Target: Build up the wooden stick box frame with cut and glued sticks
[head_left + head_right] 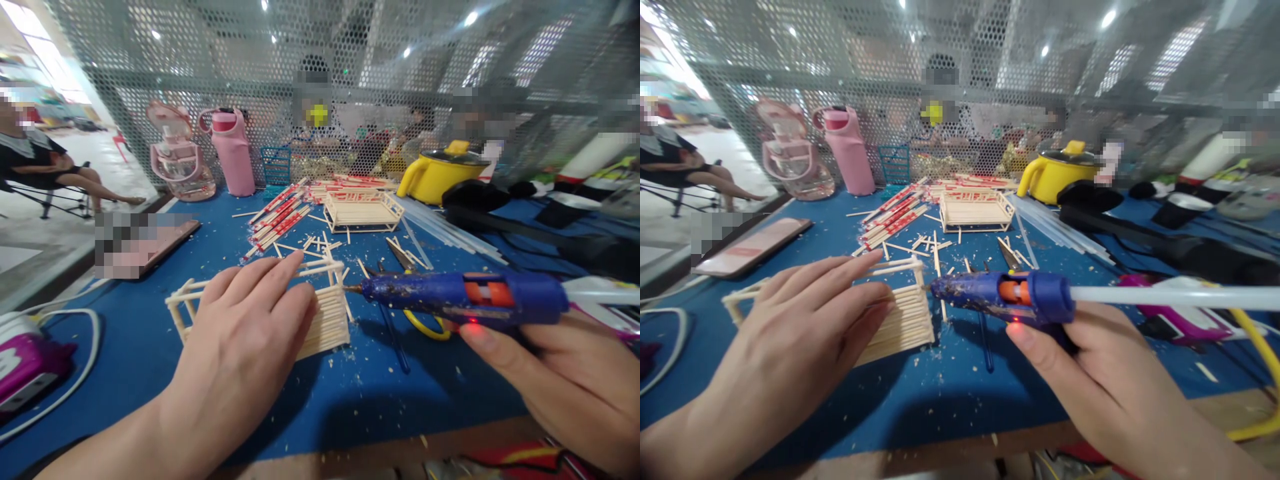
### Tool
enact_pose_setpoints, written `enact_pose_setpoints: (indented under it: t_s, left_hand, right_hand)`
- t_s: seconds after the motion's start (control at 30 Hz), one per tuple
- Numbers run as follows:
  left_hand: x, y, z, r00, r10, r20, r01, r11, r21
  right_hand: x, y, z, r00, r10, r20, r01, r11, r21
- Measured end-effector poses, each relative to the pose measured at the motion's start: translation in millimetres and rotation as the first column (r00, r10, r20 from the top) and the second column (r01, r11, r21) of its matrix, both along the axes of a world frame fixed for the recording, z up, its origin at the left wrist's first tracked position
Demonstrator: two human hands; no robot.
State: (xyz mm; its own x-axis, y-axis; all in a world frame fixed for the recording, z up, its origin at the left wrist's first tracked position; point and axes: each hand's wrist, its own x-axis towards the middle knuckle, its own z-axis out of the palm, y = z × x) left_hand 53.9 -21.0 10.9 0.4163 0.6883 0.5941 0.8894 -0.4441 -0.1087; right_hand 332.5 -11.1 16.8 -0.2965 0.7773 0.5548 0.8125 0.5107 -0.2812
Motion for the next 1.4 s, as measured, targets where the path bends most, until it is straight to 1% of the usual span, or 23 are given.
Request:
enact_pose_setpoints:
  t_s: [0.1,0.2,0.27,0.33,0.4,0.47,0.5,0.53,0.57,0.6,0.63,0.67,0.7,0.73,0.77,0.8,0.83,0.9,1.0,1.17,1.23,1.3,1.4]
  left_hand:
    - [0.2,0.3,-0.6,1.000,0.006,0.005,-0.006,1.000,0.002]
    - [0.7,1.0,-1.1,1.000,0.005,0.005,-0.005,1.000,0.004]
    - [0.9,1.1,-1.0,1.000,0.001,0.007,-0.001,1.000,0.010]
    - [0.7,0.4,-0.7,1.000,0.000,0.008,0.000,1.000,0.015]
    - [0.1,-1.1,-0.2,1.000,-0.002,0.001,0.002,1.000,0.020]
    - [-0.4,-2.5,0.3,1.000,-0.001,-0.009,0.002,0.999,0.038]
    - [-0.5,-2.9,0.4,1.000,-0.001,-0.015,0.002,0.999,0.045]
    - [-0.5,-3.2,0.5,1.000,0.000,-0.018,0.001,0.999,0.051]
    - [-0.4,-3.3,0.6,1.000,-0.003,-0.021,0.004,0.999,0.053]
    - [-0.3,-3.2,0.5,1.000,-0.007,-0.021,0.008,0.999,0.052]
    - [-0.1,-3.1,0.2,1.000,-0.013,-0.017,0.013,0.999,0.051]
    - [0.0,-2.8,-0.3,1.000,-0.018,-0.011,0.019,0.998,0.052]
    - [-0.1,-2.3,-1.1,1.000,-0.025,-0.005,0.025,0.998,0.056]
    - [-0.4,-1.6,-2.2,1.000,-0.031,0.001,0.031,0.997,0.070]
    - [-0.9,-0.7,-3.6,0.999,-0.034,0.002,0.033,0.996,0.083]
    - [-1.8,0.4,-5.4,0.999,-0.036,-0.004,0.036,0.994,0.099]
    - [-2.8,1.6,-7.3,0.999,-0.035,-0.010,0.036,0.992,0.121]
    - [-5.5,3.9,-10.9,0.999,-0.029,-0.040,0.035,0.989,0.141]
    - [-8.7,5.8,-13.9,0.997,-0.019,-0.075,0.030,0.989,0.147]
    - [-9.3,5.9,-12.7,0.997,-0.006,-0.080,0.017,0.991,0.133]
    - [-8.1,5.3,-11.0,0.998,-0.012,-0.065,0.021,0.991,0.132]
    - [-6.0,4.1,-8.8,0.999,-0.021,-0.044,0.026,0.991,0.130]
    - [-2.3,1.9,-5.2,1.000,-0.025,0.009,0.024,0.993,0.115]
  right_hand:
    - [-0.2,-1.9,2.1,0.988,0.110,0.107,-0.105,0.993,-0.058]
    - [0.9,0.4,8.7,0.995,0.087,0.055,-0.081,0.990,-0.115]
    - [3.8,4.5,11.6,0.999,0.034,-0.027,-0.039,0.977,-0.209]
    - [8.3,9.2,12.0,0.994,-0.013,-0.113,-0.027,0.938,-0.345]
    - [13.8,12.8,11.0,0.981,-0.033,-0.192,-0.065,0.876,-0.478]
    - [19.0,15.8,11.1,0.957,-0.056,-0.286,-0.116,0.827,-0.550]
    - [21.0,18.0,12.1,0.943,-0.072,-0.326,-0.129,0.822,-0.554]
    - [22.6,21.4,13.7,0.934,-0.089,-0.345,-0.117,0.838,-0.533]
    - [23.7,26.7,15.6,0.935,-0.108,-0.337,-0.070,0.878,-0.474]
    - [24.4,34.3,17.4,0.947,-0.122,-0.297,0.002,0.927,-0.374]
    - [25.1,44.5,18.9,0.964,-0.143,-0.224,0.089,0.968,-0.236]
    - [25.9,57.4,19.9,0.977,-0.159,-0.139,0.155,0.987,-0.041]
    - [27.1,72.7,20.3,0.987,-0.160,-0.033,0.163,0.979,0.119]
    - [28.6,89.9,20.3,0.988,-0.148,0.043,0.132,0.956,0.261]
    - [30.4,108.1,20.1,0.985,-0.110,0.134,0.062,0.946,0.318]
    - [32.1,126.3,19.9,0.971,-0.080,0.227,0.005,0.950,0.312]
    - [33.5,143.3,19.6,0.956,-0.087,0.282,-0.003,0.952,0.305]
    - [33.4,170.6,17.1,0.920,-0.096,0.381,0.007,0.974,0.228]
    - [24.2,189.5,4.5,0.901,-0.093,0.423,0.015,0.983,0.185]
    - [5.0,187.4,-30.4,0.894,-0.104,0.435,0.061,0.992,0.111]
    - [3.0,185.7,-35.0,0.891,-0.099,0.442,0.076,0.995,0.069]
    - [1.7,182.9,-28.8,0.894,-0.115,0.432,0.108,0.993,0.041]
    - [-7.8,170.8,-5.9,0.912,-0.168,0.374,0.167,0.985,0.035]
